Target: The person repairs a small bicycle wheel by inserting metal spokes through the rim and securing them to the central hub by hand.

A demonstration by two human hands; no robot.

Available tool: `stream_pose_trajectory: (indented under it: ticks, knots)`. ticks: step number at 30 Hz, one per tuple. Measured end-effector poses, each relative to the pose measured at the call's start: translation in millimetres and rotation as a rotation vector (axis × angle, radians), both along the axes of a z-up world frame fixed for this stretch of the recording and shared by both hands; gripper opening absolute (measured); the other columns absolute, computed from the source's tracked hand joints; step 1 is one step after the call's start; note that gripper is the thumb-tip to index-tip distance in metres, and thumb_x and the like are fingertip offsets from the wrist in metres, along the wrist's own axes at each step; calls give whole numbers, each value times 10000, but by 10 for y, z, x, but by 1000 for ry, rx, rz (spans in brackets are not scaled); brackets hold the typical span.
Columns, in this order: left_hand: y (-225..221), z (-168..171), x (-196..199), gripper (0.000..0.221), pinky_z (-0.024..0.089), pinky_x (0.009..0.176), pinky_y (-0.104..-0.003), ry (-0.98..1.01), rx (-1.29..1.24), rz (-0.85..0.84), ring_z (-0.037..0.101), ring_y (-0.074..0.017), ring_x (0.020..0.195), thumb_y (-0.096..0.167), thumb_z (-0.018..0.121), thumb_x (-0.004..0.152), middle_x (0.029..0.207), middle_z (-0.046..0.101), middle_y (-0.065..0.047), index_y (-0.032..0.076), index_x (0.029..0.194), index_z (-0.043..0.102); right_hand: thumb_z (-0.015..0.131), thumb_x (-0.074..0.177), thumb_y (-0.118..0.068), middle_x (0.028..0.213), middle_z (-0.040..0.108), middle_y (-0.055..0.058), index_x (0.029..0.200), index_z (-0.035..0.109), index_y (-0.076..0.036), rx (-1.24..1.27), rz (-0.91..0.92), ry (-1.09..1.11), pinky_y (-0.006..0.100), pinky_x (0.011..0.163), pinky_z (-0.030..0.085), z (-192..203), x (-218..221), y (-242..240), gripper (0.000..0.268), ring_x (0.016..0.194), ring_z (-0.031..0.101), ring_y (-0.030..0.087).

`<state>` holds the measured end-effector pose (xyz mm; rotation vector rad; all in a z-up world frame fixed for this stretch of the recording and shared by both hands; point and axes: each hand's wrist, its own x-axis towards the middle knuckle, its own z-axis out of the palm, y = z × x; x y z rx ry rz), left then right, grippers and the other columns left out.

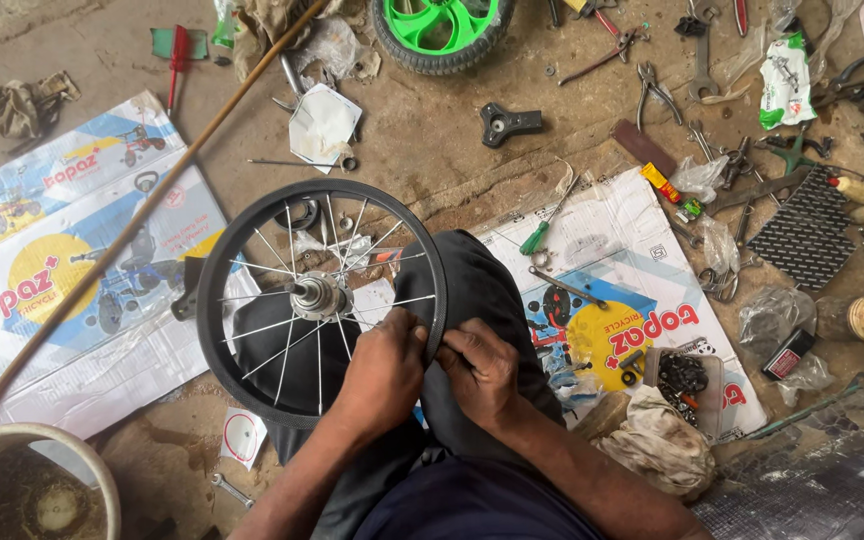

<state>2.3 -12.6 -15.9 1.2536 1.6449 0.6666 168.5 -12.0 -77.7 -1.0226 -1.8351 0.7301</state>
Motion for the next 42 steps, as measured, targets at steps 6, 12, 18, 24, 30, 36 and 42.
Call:
stream_pose_trajectory:
  ticks: [6, 12, 18, 24, 30, 36, 42]
  knots:
    - [1, -59, 78, 325, 513, 686, -508, 33, -127, 4, 688, -447, 759, 254, 526, 1024, 758, 671, -272, -27, 866, 573, 737, 864, 10, 847, 629, 58, 1011, 676, -28, -140, 38, 47, 289, 595, 512, -25, 63, 19, 163, 694, 629, 164]
    - [-16, 99, -55, 251, 575, 689, -430, -94, -165, 17, 751, -328, 750, 217, 530, 990, 814, 745, -204, -2, 1035, 644, 778, 888, -21, 866, 655, 72, 1031, 676, -14, 0, 64, -2, 256, 565, 522, 4, 42, -11, 176, 683, 658, 143]
    - [21, 202, -49, 265, 586, 665, -405, -129, -201, 36, 758, -301, 712, 207, 532, 1002, 793, 750, -207, -22, 1063, 649, 760, 911, -35, 853, 651, 53, 1068, 666, -25, -30, 79, 76, 240, 561, 521, 19, 39, 13, 183, 676, 645, 114]
    - [-7, 161, -99, 258, 582, 680, -406, -141, -211, 5, 758, -303, 748, 207, 523, 998, 810, 744, -194, -5, 1084, 643, 773, 904, -18, 839, 643, 47, 1072, 676, -26, 51, 75, 10, 241, 539, 511, -7, 10, 10, 194, 662, 643, 115]
    - [-58, 133, -80, 245, 572, 685, -407, -118, -90, -2, 741, -325, 770, 199, 545, 1002, 803, 726, -202, -27, 1010, 641, 733, 914, -19, 843, 628, 52, 1043, 659, -23, 77, 93, 11, 255, 534, 511, 110, -12, 18, 149, 659, 639, 119]
    - [-52, 175, -185, 247, 542, 636, -402, -198, -156, -39, 705, -287, 673, 201, 544, 1004, 725, 691, -185, -30, 971, 625, 717, 950, -45, 805, 610, 39, 1015, 627, -17, 118, 110, 3, 248, 502, 494, 6, -9, 19, 114, 612, 612, 104]
    - [-38, 187, -175, 231, 559, 623, -412, -227, -210, -9, 708, -291, 668, 213, 521, 1000, 736, 702, -177, 10, 1005, 631, 691, 959, -49, 793, 586, 51, 1035, 610, -5, 208, 75, -105, 263, 482, 457, -96, -19, 12, 120, 592, 580, 114]
